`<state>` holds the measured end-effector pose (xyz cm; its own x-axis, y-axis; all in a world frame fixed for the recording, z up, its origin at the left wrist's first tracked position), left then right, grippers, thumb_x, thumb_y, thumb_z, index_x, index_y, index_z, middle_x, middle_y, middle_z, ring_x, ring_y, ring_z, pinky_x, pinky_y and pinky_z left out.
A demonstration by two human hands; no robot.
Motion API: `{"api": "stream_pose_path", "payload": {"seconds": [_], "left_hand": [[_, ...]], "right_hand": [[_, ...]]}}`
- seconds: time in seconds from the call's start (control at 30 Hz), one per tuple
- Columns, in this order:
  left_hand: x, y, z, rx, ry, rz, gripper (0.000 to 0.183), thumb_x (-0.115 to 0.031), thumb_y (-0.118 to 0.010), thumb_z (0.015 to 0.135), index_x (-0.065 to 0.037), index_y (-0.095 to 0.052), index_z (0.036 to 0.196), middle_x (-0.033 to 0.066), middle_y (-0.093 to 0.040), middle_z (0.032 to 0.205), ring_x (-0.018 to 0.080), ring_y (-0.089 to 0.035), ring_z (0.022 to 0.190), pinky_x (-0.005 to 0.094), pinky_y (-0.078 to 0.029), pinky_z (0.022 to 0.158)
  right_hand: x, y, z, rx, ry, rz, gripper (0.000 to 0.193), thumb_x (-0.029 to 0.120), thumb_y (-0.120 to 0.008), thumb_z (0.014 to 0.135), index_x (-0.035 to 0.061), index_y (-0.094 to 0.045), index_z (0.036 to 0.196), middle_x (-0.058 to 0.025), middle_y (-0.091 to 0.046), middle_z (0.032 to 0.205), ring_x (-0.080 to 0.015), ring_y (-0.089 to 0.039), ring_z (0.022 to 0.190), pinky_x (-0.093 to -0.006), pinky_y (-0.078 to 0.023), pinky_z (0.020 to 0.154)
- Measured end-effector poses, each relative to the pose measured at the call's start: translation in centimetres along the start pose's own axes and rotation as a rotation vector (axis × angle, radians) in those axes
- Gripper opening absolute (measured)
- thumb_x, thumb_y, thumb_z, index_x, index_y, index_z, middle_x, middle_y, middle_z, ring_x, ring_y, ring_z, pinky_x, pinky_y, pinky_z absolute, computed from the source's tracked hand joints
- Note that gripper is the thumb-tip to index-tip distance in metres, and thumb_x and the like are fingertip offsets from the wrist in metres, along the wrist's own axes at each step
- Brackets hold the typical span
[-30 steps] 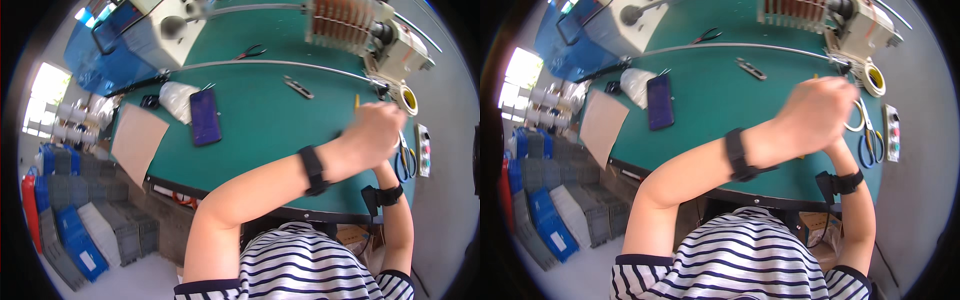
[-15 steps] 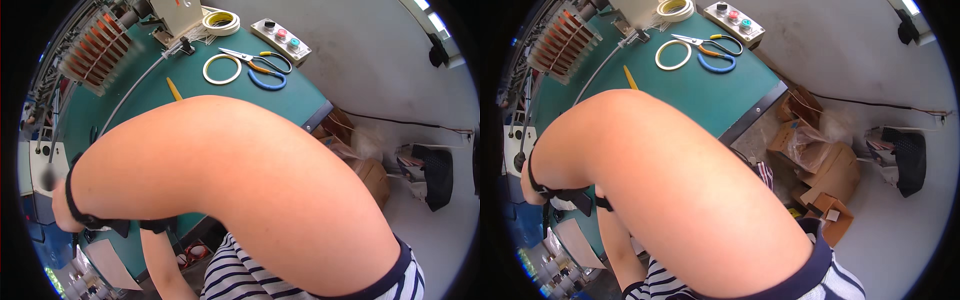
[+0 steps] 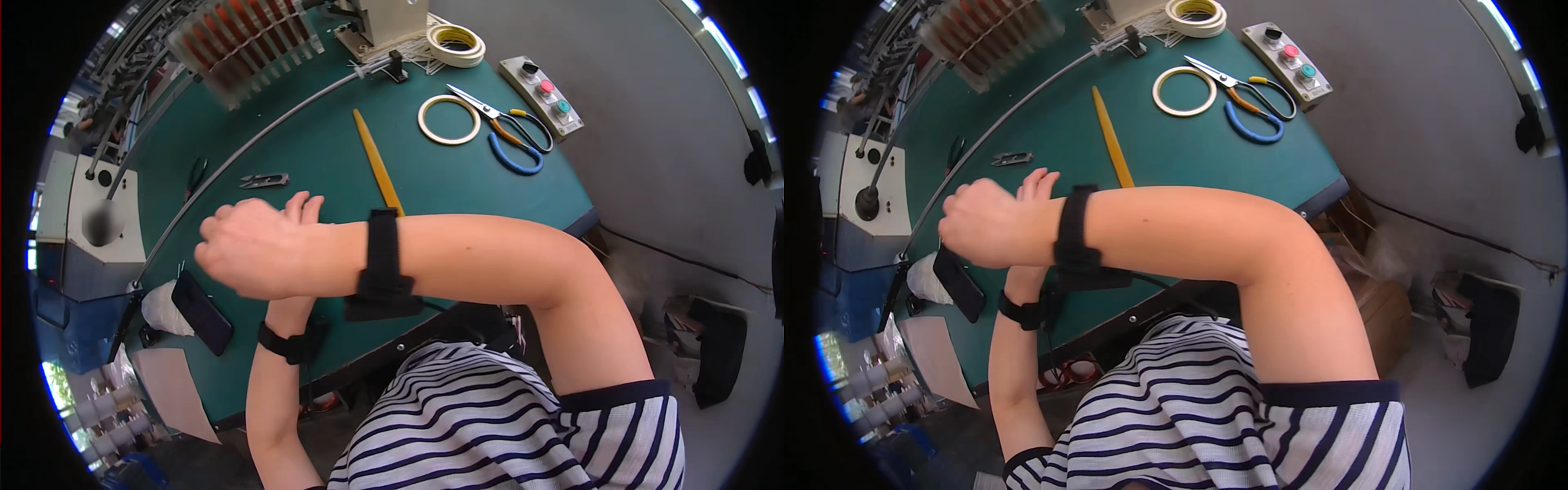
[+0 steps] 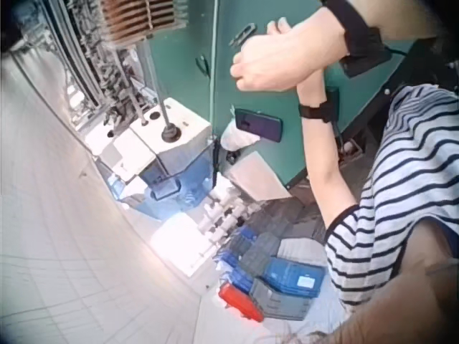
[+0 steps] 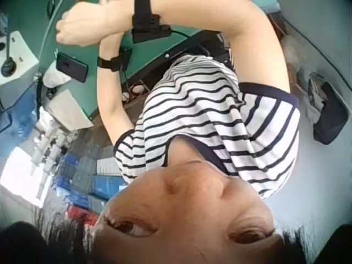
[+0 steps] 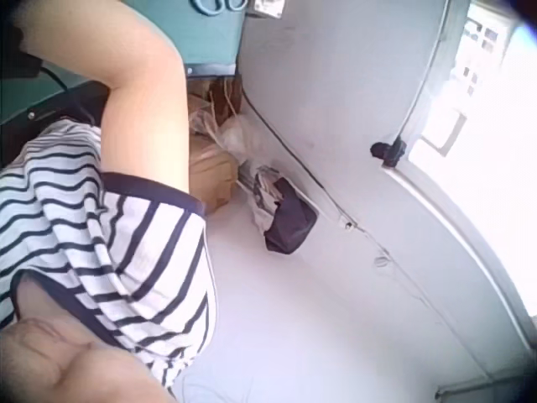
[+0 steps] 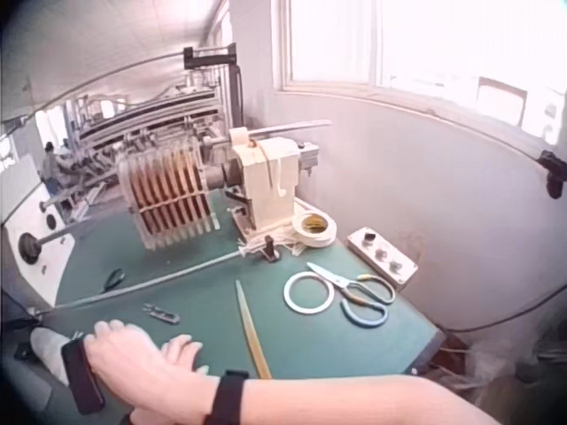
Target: Threading copper wire through machine guides and organizing wound coils at a workstation.
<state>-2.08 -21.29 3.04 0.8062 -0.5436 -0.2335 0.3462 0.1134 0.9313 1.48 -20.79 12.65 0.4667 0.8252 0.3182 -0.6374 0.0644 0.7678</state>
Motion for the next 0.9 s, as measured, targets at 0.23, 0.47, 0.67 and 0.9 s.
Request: {"api": "stream_pose_path", "payload": {"seconds": [0.23, 0.47, 0.67, 0.9], "left_hand": [[2.5, 1.4, -1.2, -0.053, 0.173, -0.089, 0.032, -0.008, -0.067, 0.074, -0.002, -0.057, 0.104, 0.0135, -0.054, 0.11, 0.0294, -0.054, 0.099, 0.0381, -0.048, 0.082], [4.2, 3.1, -1.7, -0.156, 0.239, -0.107, 0.027, -0.011, -0.066, 0.075, -0.001, -0.055, 0.098, 0.0123, -0.054, 0.103, 0.0275, -0.053, 0.094, 0.0375, -0.046, 0.079], [3.7, 9.9, -0.2, -0.508, 0.304, -0.229, 0.016, -0.007, -0.064, 0.075, -0.002, -0.056, 0.088, 0.0106, -0.055, 0.091, 0.0267, -0.055, 0.084, 0.0359, -0.048, 0.073], [8.2, 10.2, 1.4, -0.635, 0.347, -0.436, 0.008, -0.004, -0.058, 0.078, -0.001, -0.058, 0.085, 0.0111, -0.057, 0.085, 0.0286, -0.059, 0.08, 0.0368, -0.049, 0.069]], "right_hand": [[-12.0, 1.7, -11.2, 0.161, -0.361, -0.115, 0.034, 0.018, -0.07, 0.074, 0.0029, -0.055, 0.1, -0.0114, -0.053, 0.084, -0.0301, -0.056, 0.079, -0.0388, -0.047, 0.066], [-12.2, 0.2, -8.5, 0.4, -0.297, -0.443, 0.03, 0.005, -0.068, 0.069, 0.0021, -0.054, 0.095, -0.0116, -0.05, 0.087, -0.0307, -0.053, 0.083, -0.039, -0.045, 0.069], [-10.0, -5.7, 1.1, 0.074, -0.14, -0.021, 0.027, 0.012, -0.061, 0.078, 0.0019, -0.053, 0.102, -0.0142, -0.053, 0.093, -0.0341, -0.052, 0.084, -0.0384, -0.045, 0.071], [-14.5, -11.1, -0.4, 0.044, -0.178, 0.238, 0.026, 0.015, -0.059, 0.077, 0.0051, -0.052, 0.1, -0.0141, -0.057, 0.091, -0.034, -0.055, 0.084, -0.0434, -0.045, 0.069]]}}
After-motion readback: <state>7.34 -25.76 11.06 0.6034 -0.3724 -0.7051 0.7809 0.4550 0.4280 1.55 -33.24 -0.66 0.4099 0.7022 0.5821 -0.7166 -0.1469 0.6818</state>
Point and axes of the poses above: each hand's wrist, its own z-axis towards the middle knuckle, its own y-axis out of the back of the hand, x = y × z, the point moved 10 cm from there along z, towards the middle knuckle
